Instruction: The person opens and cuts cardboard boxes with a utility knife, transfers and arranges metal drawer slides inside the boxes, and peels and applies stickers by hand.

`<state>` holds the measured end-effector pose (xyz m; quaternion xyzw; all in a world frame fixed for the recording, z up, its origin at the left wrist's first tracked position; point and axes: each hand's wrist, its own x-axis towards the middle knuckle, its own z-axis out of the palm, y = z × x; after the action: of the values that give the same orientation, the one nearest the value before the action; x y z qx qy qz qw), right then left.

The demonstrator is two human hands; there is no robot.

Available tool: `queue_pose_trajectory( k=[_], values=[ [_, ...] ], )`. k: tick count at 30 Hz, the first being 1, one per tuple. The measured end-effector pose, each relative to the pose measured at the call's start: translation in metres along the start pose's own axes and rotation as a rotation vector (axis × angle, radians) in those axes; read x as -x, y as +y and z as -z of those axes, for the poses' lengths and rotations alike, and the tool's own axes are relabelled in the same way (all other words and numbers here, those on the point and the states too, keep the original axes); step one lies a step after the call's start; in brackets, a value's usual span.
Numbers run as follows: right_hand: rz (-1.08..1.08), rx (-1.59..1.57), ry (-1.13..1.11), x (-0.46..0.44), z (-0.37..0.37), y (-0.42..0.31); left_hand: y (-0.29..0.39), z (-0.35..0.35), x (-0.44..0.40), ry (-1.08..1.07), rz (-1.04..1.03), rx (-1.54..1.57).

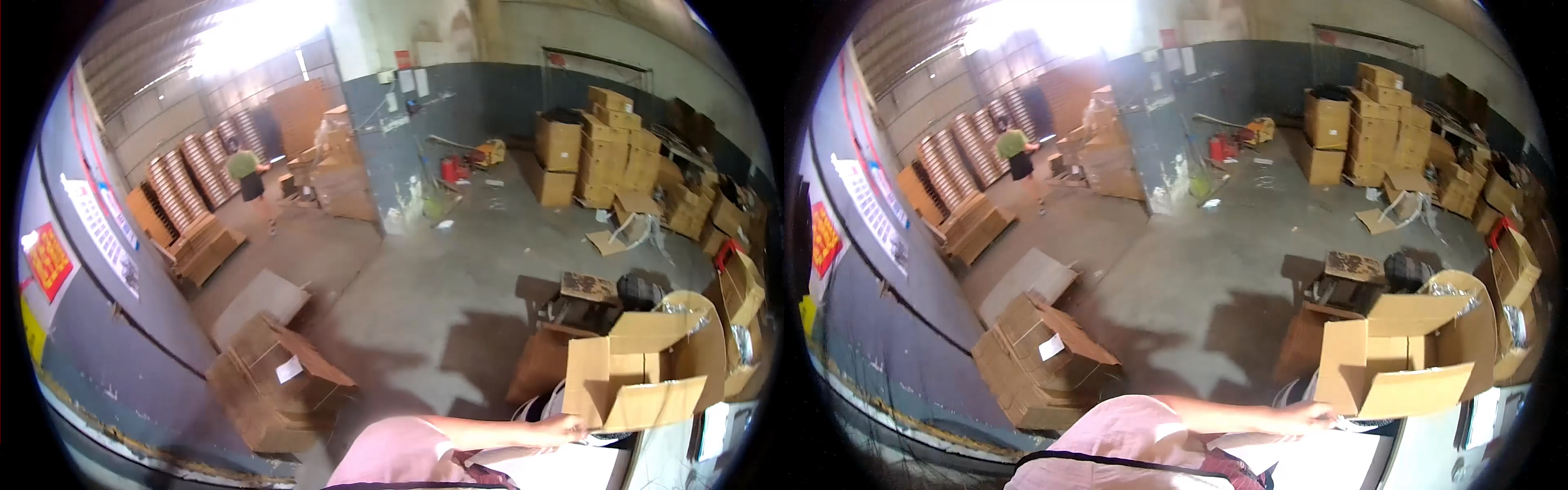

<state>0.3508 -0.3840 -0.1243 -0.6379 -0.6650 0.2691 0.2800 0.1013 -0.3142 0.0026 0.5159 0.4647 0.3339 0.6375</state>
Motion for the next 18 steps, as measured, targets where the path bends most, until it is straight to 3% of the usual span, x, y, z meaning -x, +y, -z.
queue_pose_trajectory(
  k=[3,6,7,9,11,13,15,16,18],
  values=[
    [-0.027,-0.004,0.011,0.021,0.004,0.001,-0.058,-0.054,-0.054,-0.246,-0.214,-0.161],
    [-0.068,-0.018,0.034,0.057,0.008,0.004,-0.056,-0.1,-0.062,-0.594,-0.251,-0.437],
    [-0.092,-0.022,0.045,0.073,0.01,0.007,-0.062,-0.114,-0.062,-0.666,-0.427,-0.418],
    [-0.122,-0.035,0.059,0.103,0.014,0.013,-0.059,-0.141,-0.067,-0.912,-0.339,-0.543],
    [-0.146,-0.044,0.076,0.131,0.024,0.016,-0.073,-0.164,-0.07,-0.986,-0.377,-0.648],
    [-0.157,-0.119,0.075,0.144,0.039,0.011,-0.066,-0.169,-0.071,-1.16,-0.186,-0.443],
    [-0.253,-0.378,0.095,0.149,0.067,0.004,-0.063,-0.18,-0.069,-1.041,-0.142,-0.758],
    [-0.302,-0.458,0.252,0.156,0.07,0.009,-0.06,-0.185,-0.071,-0.981,-0.159,-0.872],
    [-0.385,-0.057,0.487,0.182,0.062,0.037,-0.043,-0.188,-0.062,-0.951,-0.127,-0.87]
  ],
)
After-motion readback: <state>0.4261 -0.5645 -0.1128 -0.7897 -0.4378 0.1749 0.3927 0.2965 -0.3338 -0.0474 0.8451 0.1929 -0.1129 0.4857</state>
